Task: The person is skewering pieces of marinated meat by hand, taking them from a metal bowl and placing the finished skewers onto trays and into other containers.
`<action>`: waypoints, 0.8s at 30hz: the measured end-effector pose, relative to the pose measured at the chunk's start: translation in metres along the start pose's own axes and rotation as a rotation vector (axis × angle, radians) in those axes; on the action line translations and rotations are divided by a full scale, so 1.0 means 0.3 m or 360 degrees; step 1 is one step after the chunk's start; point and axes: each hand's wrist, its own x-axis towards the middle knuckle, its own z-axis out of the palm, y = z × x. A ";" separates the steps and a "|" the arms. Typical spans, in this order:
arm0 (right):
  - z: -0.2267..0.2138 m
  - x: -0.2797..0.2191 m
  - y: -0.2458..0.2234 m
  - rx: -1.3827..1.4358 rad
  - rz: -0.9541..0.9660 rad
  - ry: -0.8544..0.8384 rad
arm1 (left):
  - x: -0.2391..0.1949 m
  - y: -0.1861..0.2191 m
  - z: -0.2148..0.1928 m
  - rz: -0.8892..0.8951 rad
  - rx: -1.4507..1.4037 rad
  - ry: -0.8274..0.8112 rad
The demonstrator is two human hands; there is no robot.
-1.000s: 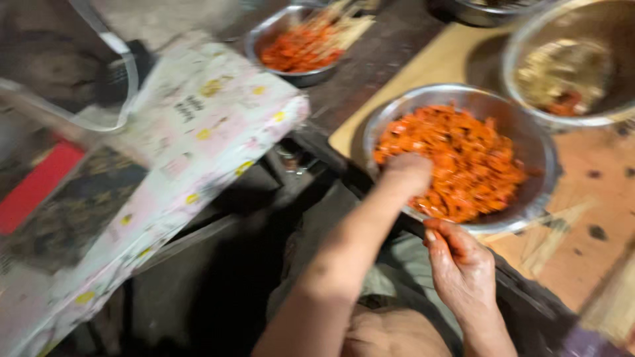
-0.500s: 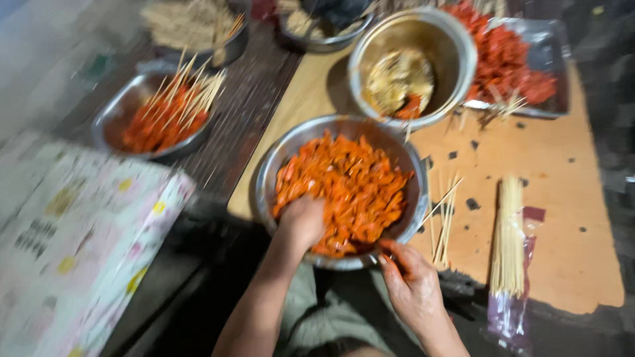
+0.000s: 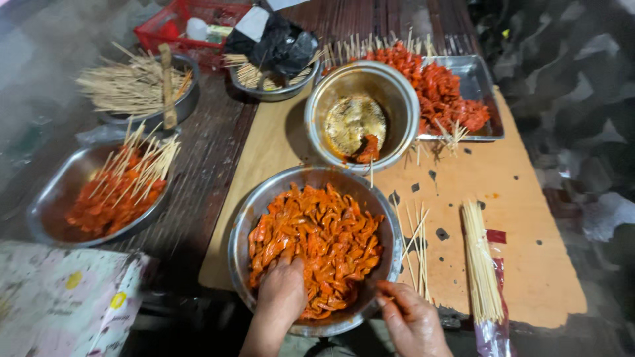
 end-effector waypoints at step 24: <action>-0.119 -0.054 -0.193 -0.0259 0.0003 0.0074 | 0.385 0.135 0.148 0.0573 0.0494 -0.0423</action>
